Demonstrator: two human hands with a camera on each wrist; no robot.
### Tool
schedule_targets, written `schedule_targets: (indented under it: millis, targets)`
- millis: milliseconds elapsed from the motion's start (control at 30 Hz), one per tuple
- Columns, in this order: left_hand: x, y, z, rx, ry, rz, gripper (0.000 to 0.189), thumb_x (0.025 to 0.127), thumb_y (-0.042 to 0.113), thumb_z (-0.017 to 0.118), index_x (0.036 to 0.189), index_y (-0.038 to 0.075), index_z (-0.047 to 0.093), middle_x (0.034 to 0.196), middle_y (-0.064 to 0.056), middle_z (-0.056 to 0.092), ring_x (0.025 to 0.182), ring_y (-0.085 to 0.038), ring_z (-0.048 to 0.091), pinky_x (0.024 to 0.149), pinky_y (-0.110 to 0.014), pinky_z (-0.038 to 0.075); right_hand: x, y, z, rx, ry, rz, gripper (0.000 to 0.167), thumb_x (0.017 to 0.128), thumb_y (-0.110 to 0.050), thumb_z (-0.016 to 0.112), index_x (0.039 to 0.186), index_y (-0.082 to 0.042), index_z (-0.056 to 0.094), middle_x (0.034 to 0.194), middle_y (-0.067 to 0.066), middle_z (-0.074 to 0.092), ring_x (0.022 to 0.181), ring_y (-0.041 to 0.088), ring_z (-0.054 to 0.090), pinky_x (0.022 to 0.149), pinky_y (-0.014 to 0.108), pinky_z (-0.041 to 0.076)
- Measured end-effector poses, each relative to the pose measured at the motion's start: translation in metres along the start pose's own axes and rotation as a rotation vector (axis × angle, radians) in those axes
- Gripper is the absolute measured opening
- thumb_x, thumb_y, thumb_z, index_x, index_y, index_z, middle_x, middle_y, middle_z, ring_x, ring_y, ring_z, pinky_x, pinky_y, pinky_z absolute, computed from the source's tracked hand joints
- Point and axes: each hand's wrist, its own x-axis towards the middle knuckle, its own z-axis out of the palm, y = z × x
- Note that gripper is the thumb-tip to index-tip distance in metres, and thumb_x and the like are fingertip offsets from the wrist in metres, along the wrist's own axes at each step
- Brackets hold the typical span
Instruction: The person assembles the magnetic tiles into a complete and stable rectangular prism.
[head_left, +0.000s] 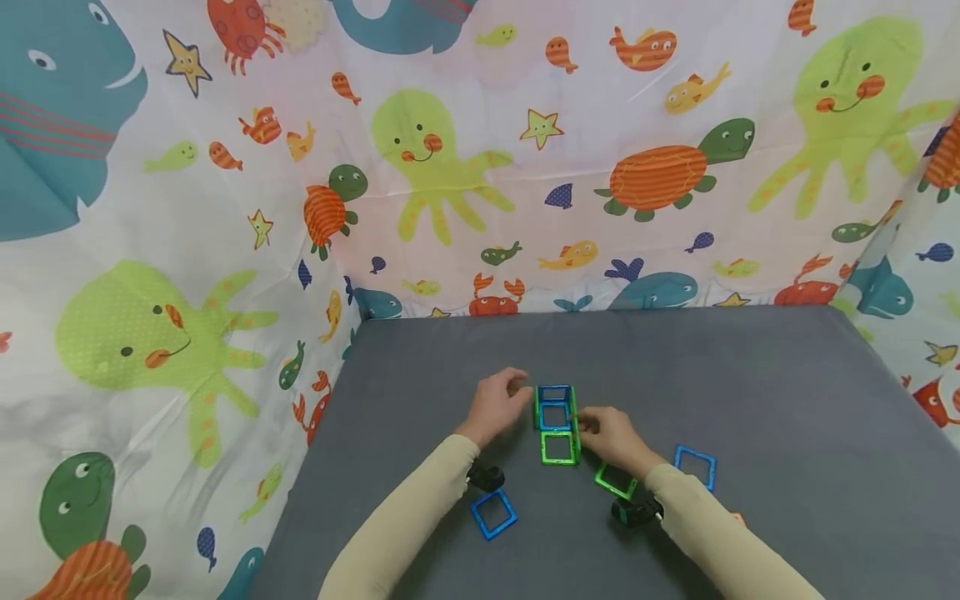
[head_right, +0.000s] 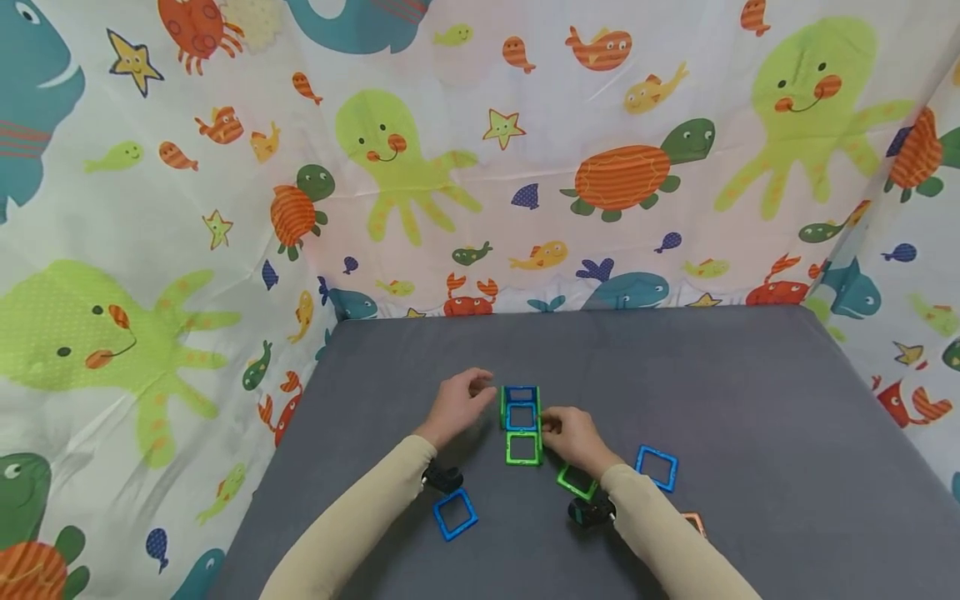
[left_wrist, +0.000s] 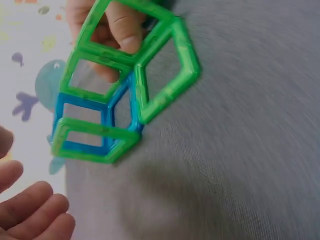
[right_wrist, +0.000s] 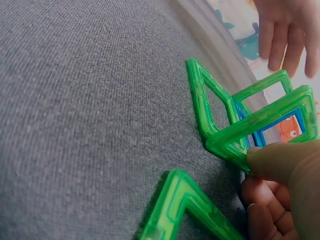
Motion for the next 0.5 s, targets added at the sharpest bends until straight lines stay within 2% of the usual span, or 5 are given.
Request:
schedule_targets:
  millis: [100,267,400,500]
  targets:
    - [-0.012,0.003,-0.013,0.139,-0.072,0.058,0.032,0.100,0.023,0.064,0.127,0.007,0.069,0.122,-0.014,0.072,0.109,-0.028,0.069,0.092,-0.044,0.058,0.001,-0.002,-0.001,0.001,-0.002,-0.009,0.025,0.094,-0.008,0.068,0.118,-0.004,0.073,0.099,0.007,0.074,0.086,0.018,0.068,0.071,0.033,0.056]
    - [-0.045,0.010,-0.026,0.435,-0.277,0.113,0.037,0.095,0.025,0.071,0.127,0.008,0.069,0.120,-0.011,0.072,0.106,-0.024,0.069,0.087,-0.039,0.058,0.001,-0.003,-0.002,0.007,-0.012,-0.009,0.026,0.094,-0.009,0.069,0.118,-0.003,0.073,0.099,0.007,0.074,0.086,0.018,0.068,0.071,0.033,0.056]
    - [-0.073,0.012,-0.024,0.621,-0.388,0.131,0.044,0.088,0.032,0.078,0.126,0.013,0.068,0.111,-0.007,0.070,0.091,-0.018,0.067,0.077,-0.032,0.057,0.001,-0.003,-0.002,0.003,-0.008,0.001,0.026,0.094,-0.010,0.070,0.119,-0.005,0.074,0.100,0.006,0.074,0.086,0.018,0.068,0.072,0.035,0.057]
    - [-0.091,0.009,-0.018,0.692,-0.431,0.122,0.048,0.084,0.036,0.082,0.124,0.015,0.067,0.102,-0.005,0.066,0.078,-0.013,0.060,0.068,-0.027,0.052,0.002,-0.002,-0.001,-0.005,-0.006,0.004,0.026,0.094,-0.010,0.069,0.119,-0.005,0.074,0.100,0.006,0.074,0.086,0.017,0.068,0.072,0.035,0.057]
